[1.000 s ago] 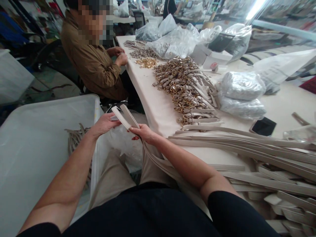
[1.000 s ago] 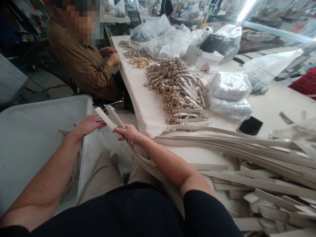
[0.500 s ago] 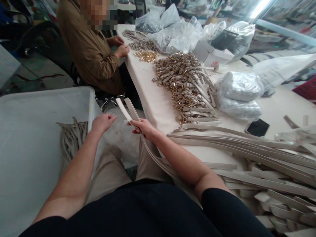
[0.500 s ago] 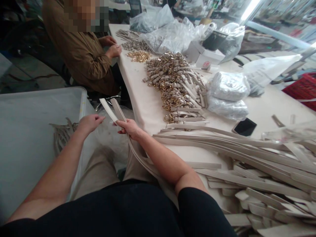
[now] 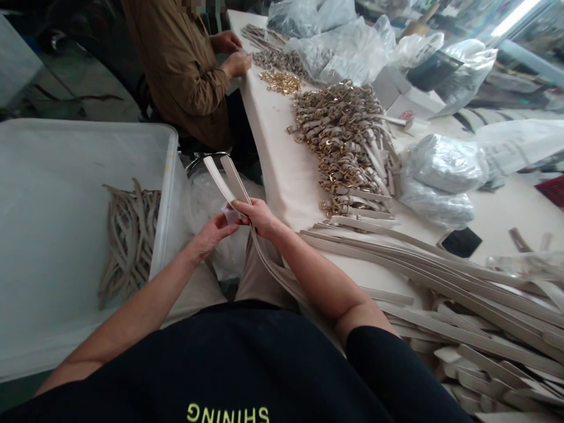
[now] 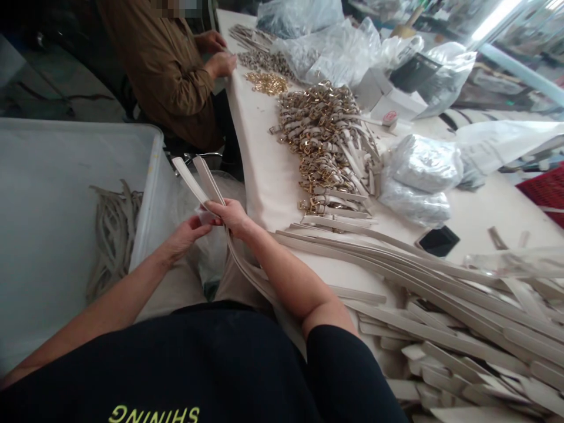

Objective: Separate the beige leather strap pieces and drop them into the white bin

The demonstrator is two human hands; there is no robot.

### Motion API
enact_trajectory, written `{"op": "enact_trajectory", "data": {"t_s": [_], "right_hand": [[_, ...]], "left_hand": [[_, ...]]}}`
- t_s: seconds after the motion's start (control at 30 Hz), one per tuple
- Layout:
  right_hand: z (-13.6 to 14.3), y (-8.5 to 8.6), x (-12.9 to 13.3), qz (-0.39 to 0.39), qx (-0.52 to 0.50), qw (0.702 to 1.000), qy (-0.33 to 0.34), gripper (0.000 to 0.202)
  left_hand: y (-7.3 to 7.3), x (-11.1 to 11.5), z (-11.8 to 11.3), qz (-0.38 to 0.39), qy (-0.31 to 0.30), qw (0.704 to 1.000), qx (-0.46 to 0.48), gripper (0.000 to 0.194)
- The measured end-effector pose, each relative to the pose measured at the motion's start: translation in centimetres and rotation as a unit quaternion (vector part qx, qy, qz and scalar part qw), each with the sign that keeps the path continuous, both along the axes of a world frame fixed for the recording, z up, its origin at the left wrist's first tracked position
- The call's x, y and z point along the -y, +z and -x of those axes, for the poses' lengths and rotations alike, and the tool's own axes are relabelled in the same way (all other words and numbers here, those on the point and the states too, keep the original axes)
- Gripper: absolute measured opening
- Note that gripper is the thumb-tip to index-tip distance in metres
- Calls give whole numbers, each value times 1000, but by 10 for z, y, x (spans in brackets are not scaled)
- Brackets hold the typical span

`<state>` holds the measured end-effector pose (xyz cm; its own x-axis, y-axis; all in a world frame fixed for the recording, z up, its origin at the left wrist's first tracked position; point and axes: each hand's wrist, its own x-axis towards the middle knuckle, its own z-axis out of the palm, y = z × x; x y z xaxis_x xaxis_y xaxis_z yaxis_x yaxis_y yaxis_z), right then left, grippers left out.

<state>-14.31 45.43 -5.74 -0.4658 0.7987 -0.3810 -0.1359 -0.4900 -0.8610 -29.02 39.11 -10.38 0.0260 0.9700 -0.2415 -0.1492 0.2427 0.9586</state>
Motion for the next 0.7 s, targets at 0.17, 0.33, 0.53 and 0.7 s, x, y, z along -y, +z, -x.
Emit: {"op": "enact_trajectory", "data": {"t_s": [0.17, 0.33, 0.53, 0.7], "right_hand": [[-2, 1, -1, -1, 12, 1000, -20, 21], [-6, 0, -9, 0, 30, 996, -82, 14], [-7, -4, -12, -21, 39, 994, -103, 17], [-6, -1, -10, -23, 45, 993, -108, 15]], "left_hand": [[-3, 8, -9, 31, -5, 999, 4, 45], [-11, 36, -2, 75, 11, 997, 23, 48], [-13, 69, 17, 67, 79, 994, 30, 49], [-16, 84, 34, 59, 4, 996, -61, 36]]}}
